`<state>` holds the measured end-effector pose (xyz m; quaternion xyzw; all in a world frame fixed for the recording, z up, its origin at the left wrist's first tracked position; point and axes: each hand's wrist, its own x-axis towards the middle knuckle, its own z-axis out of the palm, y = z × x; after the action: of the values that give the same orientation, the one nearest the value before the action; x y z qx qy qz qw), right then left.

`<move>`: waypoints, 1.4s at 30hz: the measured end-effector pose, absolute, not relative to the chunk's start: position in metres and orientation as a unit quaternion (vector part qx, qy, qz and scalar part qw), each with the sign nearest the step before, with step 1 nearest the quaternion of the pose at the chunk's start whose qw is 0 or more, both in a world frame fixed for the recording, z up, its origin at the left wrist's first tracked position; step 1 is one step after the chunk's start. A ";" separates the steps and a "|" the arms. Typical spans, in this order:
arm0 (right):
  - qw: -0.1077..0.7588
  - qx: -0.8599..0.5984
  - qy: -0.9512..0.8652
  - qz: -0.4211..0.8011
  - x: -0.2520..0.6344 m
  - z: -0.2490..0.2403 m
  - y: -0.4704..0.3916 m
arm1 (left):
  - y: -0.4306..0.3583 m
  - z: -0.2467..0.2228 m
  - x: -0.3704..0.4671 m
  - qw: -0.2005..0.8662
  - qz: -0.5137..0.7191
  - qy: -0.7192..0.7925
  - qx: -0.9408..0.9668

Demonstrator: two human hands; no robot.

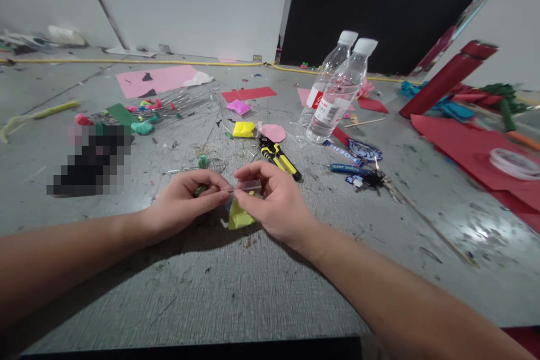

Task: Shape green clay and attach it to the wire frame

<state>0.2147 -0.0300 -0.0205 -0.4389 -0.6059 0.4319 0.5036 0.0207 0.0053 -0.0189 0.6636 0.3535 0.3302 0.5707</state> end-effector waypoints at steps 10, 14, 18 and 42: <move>0.510 -0.432 -0.631 0.393 0.216 -0.018 -0.030 | 0.007 -0.019 0.021 0.583 0.325 0.355 0.655; 0.513 -0.454 -0.612 0.395 0.214 -0.024 -0.029 | 0.008 -0.020 0.020 0.569 0.334 0.381 0.648; 0.531 -0.441 -0.611 0.387 0.213 -0.025 -0.029 | 0.006 -0.017 0.021 0.593 0.331 0.384 0.626; 0.493 -0.444 -0.649 0.373 0.223 -0.014 -0.020 | 0.006 -0.020 0.023 0.550 0.308 0.361 0.687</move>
<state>0.2235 -0.0201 -0.0141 -0.4436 -0.6487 0.3732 0.4930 0.0225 0.0062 -0.0196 0.6868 0.3614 0.3080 0.5503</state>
